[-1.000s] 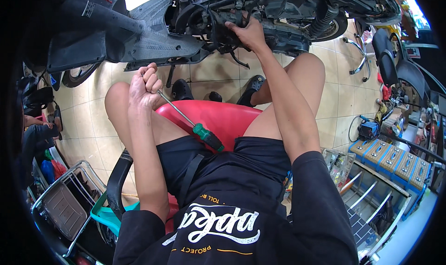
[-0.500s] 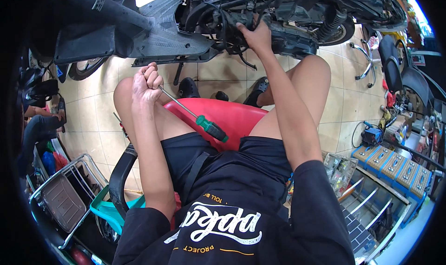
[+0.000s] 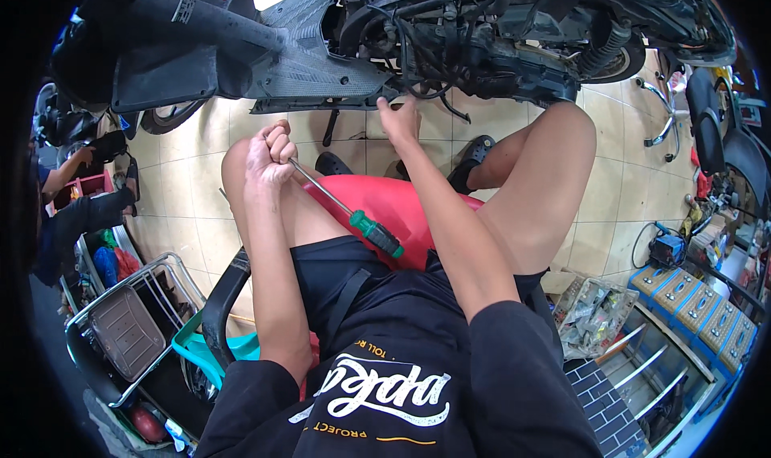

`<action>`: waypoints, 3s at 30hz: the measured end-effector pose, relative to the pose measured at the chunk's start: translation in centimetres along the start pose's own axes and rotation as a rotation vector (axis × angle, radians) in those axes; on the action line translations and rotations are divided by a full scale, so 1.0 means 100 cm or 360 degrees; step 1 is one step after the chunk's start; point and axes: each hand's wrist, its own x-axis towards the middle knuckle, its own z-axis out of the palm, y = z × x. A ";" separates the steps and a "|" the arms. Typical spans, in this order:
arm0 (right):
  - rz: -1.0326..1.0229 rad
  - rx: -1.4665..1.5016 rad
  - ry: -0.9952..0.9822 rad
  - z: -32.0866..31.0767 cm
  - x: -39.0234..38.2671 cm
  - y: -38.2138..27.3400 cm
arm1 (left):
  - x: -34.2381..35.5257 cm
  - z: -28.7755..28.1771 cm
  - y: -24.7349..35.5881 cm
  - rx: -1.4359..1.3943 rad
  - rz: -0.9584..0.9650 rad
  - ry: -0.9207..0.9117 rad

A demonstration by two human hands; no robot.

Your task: The recorder uses a screwdriver to remove screws and adjust parts on a motorcycle engine and body panels while seated in a repair shop.

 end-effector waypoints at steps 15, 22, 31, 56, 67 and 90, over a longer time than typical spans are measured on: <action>0.0003 0.0044 0.0051 -0.005 0.000 0.007 | 0.019 0.005 -0.008 0.0065 0.0015 0.0151; 0.0986 0.1857 0.0164 0.016 0.017 0.048 | 0.016 0.004 -0.023 0.0150 -0.0052 0.0205; 0.1635 0.2796 -0.0278 0.074 0.072 0.044 | 0.029 0.027 -0.022 0.0217 -0.0221 0.0240; 0.0454 0.2871 -0.0659 0.081 0.092 0.046 | 0.056 0.042 -0.040 0.0433 -0.0113 0.0476; 0.1015 0.2876 -0.0565 0.090 0.095 0.068 | 0.059 0.038 -0.046 0.0482 -0.0114 0.0436; 0.1129 0.2670 -0.0604 0.104 0.093 0.093 | 0.063 0.030 -0.049 0.0452 -0.0180 0.0394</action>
